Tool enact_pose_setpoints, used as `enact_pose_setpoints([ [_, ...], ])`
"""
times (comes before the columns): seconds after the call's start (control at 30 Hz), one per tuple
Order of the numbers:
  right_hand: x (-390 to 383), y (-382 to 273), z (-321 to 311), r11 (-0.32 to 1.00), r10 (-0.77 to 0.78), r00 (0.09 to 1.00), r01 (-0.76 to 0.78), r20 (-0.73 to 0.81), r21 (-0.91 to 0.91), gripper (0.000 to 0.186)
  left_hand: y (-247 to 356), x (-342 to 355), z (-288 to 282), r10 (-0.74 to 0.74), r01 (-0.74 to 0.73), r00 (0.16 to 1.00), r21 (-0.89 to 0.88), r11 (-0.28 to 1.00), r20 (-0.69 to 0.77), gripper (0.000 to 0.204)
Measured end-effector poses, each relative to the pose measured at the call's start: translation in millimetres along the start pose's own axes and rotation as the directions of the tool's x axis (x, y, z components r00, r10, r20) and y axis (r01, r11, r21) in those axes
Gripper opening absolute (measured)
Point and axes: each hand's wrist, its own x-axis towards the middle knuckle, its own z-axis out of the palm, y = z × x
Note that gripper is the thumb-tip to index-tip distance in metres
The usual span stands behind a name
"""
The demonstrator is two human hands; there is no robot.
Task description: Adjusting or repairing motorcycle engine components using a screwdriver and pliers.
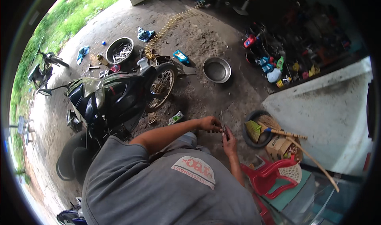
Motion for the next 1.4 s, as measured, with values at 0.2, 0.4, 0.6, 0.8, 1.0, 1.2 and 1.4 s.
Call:
enact_pose_setpoints([
  [0.2,124.7,-17.8,-54.0,0.991,-0.133,0.991,0.134,-0.023,0.027,0.04,3.9,7.1,-107.5,-0.192,0.22,0.914,0.037,0.975,-0.359,0.035],
  [0.4,227.1,-26.6,-70.2,0.98,-0.115,0.993,0.111,0.01,0.168,0.033,-144.9,-8.9,-163.3,-0.372,0.476,0.455,-0.132,0.869,-0.809,0.038],
  [0.6,342.4,-21.9,-90.1,0.984,-0.175,0.944,0.18,0.278,0.005,0.03,-197.9,-70.9,-137.4,-0.909,0.646,0.094,-0.67,0.366,-0.406,0.029],
  [0.8,485.9,-61.0,-95.3,0.982,-0.129,0.849,0.18,0.512,-0.051,0.025,-123.0,-57.6,-162.7,-0.683,0.233,0.114,-0.649,0.724,-0.722,0.029],
  [1.0,619.6,-140.2,-34.1,0.788,-0.454,0.614,0.615,0.646,-0.03,0.023,-14.4,-75.7,-228.7,-0.177,0.274,-0.478,-0.337,0.901,-0.86,0.02],
  [1.2,681.5,-235.7,66.0,0.82,-0.394,0.557,0.573,0.731,0.006,0.02,93.0,-243.8,-261.1,0.399,0.571,-0.82,-0.547,0.612,-0.41,0.021],
  [1.4,679.2,-318.5,154.9,0.82,-0.384,0.421,0.565,0.822,0.093,0.02,36.3,-419.5,-208.7,0.542,0.083,-0.835,-0.995,-0.051,-0.098,0.061],
])
